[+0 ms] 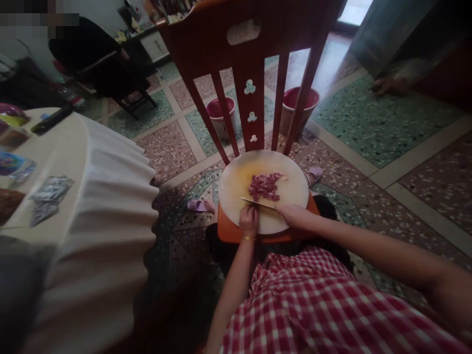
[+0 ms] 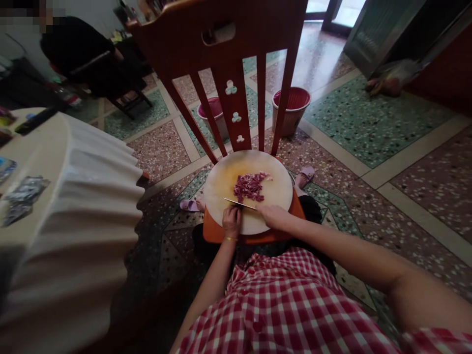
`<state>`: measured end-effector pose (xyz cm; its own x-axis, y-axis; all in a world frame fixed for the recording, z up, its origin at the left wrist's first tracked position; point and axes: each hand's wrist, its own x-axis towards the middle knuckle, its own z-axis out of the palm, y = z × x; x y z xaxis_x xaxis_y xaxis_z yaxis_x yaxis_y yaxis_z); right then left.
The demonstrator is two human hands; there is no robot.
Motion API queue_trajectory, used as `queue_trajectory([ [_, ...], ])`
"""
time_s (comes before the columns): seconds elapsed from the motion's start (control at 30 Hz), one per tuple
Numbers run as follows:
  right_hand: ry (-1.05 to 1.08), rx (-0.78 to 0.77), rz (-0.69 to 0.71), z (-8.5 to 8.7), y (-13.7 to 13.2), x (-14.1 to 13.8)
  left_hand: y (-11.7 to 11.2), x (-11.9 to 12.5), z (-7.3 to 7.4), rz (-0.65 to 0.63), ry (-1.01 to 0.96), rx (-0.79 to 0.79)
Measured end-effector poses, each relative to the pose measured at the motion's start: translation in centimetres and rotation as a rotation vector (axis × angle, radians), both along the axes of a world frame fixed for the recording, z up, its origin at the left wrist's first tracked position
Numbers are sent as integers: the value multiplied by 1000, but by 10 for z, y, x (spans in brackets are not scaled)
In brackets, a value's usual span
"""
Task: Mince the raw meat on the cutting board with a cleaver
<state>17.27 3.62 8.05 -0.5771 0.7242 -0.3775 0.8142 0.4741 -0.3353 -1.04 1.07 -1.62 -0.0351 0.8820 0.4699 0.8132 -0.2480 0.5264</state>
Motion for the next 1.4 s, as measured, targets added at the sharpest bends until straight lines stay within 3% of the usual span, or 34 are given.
queue_trajectory([
  [0.33, 14, 26, -6, 2, -3, -16, 0, 1, 1, -10, 27, 0],
  [0.57, 59, 22, 23, 5, 20, -55, 1, -1, 0, -12, 42, -1],
  [0.8, 3, 37, -5, 0, 7, -4, -1, -1, 5, -24, -30, 47],
  [0.97, -23, 55, 47, 7, -6, 2, -2, -2, 1, -12, -22, 44],
  [1.13, -41, 51, 85, 6, -1, -16, -1, -3, -5, -12, 44, 19],
  [1.33, 26, 50, 98, 9, 28, -70, 0, -4, -5, -17, 52, -16],
  [1.4, 70, 66, 101, 7, 27, -67, 0, -3, -3, -5, 62, -2],
])
